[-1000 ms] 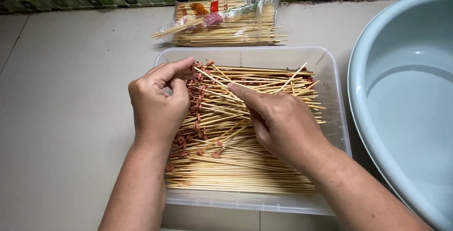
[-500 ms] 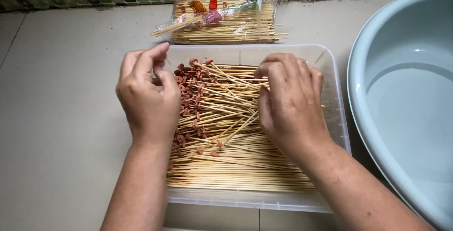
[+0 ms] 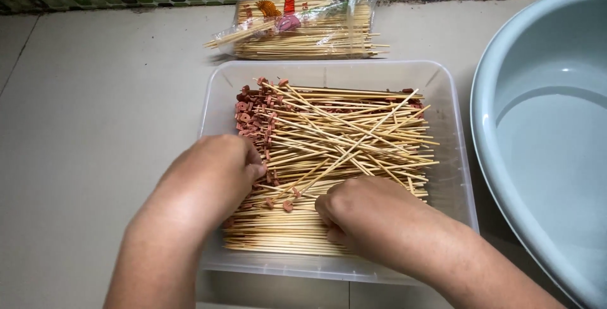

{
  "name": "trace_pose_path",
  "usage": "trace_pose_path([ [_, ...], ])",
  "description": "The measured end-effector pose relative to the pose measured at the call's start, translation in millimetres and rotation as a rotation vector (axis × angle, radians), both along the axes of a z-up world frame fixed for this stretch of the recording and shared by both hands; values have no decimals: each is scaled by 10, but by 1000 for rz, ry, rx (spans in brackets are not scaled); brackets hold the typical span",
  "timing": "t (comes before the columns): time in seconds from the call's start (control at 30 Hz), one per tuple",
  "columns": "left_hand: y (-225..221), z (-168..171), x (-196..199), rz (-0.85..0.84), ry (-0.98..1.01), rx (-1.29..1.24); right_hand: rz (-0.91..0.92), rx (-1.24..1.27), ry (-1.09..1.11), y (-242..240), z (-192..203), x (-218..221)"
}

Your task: Sorting through a large container of food skewers and transferring a bundle into a nearby basin.

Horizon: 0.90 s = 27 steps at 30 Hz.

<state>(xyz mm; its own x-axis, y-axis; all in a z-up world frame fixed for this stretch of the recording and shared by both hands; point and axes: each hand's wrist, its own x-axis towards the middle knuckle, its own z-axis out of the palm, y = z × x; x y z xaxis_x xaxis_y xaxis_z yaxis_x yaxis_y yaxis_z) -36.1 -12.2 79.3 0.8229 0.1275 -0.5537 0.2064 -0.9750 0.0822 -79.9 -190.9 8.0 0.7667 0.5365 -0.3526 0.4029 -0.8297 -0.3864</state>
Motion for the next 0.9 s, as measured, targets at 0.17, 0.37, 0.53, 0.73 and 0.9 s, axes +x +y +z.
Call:
trace_pose_path([
  [0.17,-3,-90,-13,16,-11,-11,15,25,-32,-24,64,27],
  [0.37,-63,71,-6,44,-5,-1,-37,-62,-478,-178,-77,312],
  [0.53,-42,113,56,6,-57,12,-129,-77,-414,-157,13,498],
  [0.73,80,16,136,-9,-370,-67,-204,-170,-516,-148,-34,624],
  [0.9,148,-96,196,43,-573,-235,-253,-232,-287,-57,116,608],
])
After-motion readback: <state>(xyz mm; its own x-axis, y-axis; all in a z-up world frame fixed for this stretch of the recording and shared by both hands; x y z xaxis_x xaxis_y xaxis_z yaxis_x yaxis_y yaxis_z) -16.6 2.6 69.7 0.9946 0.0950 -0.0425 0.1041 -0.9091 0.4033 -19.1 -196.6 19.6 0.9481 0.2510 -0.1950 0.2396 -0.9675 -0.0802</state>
